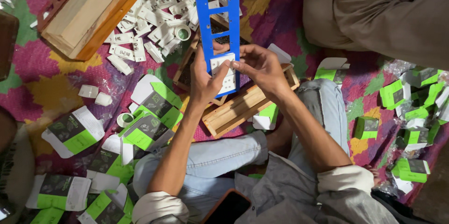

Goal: The person sits on the floor and assembles white electrical socket modules into a blue plastic frame. They pick up modules and screws from nearby piles and wooden boxes, insert the modules into the frame, and fasten them with screws. The person repeats this process for multiple modules.

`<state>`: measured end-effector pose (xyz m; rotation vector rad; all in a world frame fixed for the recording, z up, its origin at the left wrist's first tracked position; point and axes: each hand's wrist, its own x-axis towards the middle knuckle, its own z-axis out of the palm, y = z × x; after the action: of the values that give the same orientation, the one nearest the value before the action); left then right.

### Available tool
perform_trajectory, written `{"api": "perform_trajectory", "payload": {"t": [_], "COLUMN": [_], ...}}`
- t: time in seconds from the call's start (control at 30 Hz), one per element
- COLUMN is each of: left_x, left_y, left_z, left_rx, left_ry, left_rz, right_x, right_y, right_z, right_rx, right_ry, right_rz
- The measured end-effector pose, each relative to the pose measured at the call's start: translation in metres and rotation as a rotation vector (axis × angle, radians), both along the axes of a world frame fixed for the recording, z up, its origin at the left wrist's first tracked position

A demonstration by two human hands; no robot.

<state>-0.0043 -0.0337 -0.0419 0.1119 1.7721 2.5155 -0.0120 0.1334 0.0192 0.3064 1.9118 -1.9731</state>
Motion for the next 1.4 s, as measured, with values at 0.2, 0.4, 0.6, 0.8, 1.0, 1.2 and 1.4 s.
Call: {"api": "perform_trajectory", "payload": {"t": [0.2, 0.4, 0.6, 0.8, 1.0, 1.2, 1.4], "left_x": [0.001, 0.000, 0.002, 0.002, 0.001, 0.005, 0.006], "left_y": [-0.001, -0.002, -0.003, -0.003, -0.002, 0.002, 0.003], "left_z": [-0.001, 0.001, -0.001, -0.001, 0.003, 0.000, -0.005], "left_rx": [-0.042, -0.016, -0.091, -0.104, 0.039, 0.004, 0.028], "left_ry": [0.030, 0.008, 0.077, 0.069, 0.054, 0.111, 0.102], "left_rz": [0.002, -0.003, 0.007, 0.008, -0.057, -0.070, -0.047], "right_x": [0.003, 0.003, 0.003, 0.002, 0.007, 0.016, 0.016], "right_y": [0.008, 0.009, 0.004, 0.000, 0.003, 0.008, 0.002], "right_z": [0.000, -0.002, -0.004, -0.007, -0.007, -0.005, -0.009], "right_rx": [0.022, 0.034, 0.032, 0.008, 0.047, -0.019, 0.032], "right_ry": [-0.052, -0.041, -0.044, -0.042, -0.013, -0.019, 0.037], "right_rz": [0.001, -0.013, -0.066, -0.103, -0.120, -0.131, -0.153]}}
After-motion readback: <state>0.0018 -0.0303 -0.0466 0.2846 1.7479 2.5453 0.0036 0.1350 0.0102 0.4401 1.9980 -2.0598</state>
